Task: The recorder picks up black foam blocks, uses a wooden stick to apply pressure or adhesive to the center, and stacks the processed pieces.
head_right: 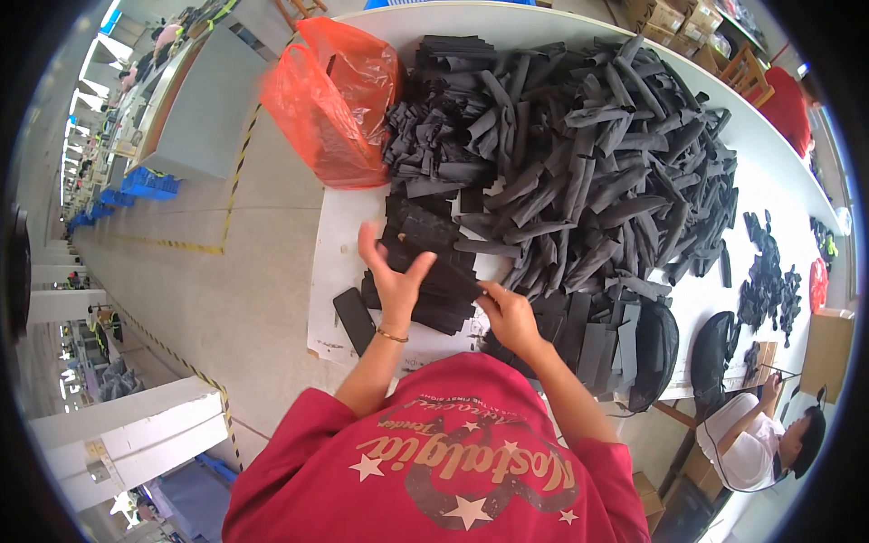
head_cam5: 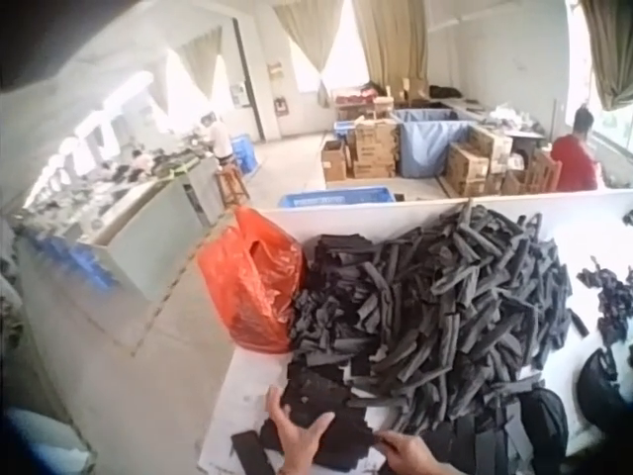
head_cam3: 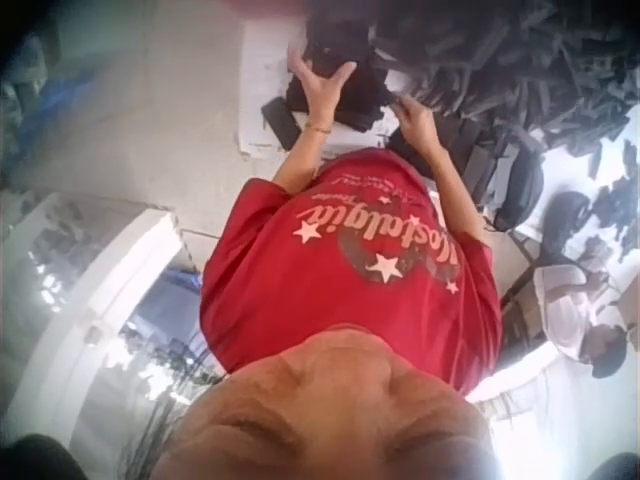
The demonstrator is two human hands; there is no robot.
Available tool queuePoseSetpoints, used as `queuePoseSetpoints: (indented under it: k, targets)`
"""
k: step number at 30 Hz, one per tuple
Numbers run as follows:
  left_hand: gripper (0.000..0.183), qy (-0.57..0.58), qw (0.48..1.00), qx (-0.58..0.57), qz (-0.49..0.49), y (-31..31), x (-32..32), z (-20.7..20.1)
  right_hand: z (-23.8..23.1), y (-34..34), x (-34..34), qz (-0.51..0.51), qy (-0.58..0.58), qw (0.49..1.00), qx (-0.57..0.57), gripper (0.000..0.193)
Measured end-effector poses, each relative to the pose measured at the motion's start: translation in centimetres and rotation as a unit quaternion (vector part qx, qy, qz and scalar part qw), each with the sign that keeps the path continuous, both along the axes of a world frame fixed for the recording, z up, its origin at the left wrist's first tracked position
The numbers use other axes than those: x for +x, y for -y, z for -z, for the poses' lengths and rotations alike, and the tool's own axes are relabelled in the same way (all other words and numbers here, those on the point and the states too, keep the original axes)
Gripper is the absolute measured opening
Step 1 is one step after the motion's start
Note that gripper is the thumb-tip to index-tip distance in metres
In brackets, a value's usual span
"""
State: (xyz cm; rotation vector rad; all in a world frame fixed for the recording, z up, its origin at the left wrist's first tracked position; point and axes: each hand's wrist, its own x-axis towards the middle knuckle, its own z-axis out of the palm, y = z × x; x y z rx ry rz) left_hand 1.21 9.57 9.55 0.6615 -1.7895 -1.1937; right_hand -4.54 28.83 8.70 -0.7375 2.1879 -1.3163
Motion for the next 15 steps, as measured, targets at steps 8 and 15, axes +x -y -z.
queuePoseSetpoints:
  k: [8,15]
  targets:
    - [0.027,-0.165,0.722,0.668,0.067,-4.1,0.1,3.0,2.1,2.8,4.0,0.062,-0.047,0.997,0.011,0.021]
    - [0.030,-0.067,0.782,0.618,-0.044,-1.4,-0.3,4.3,0.0,-2.4,6.8,-0.004,-0.014,0.999,0.043,0.011]
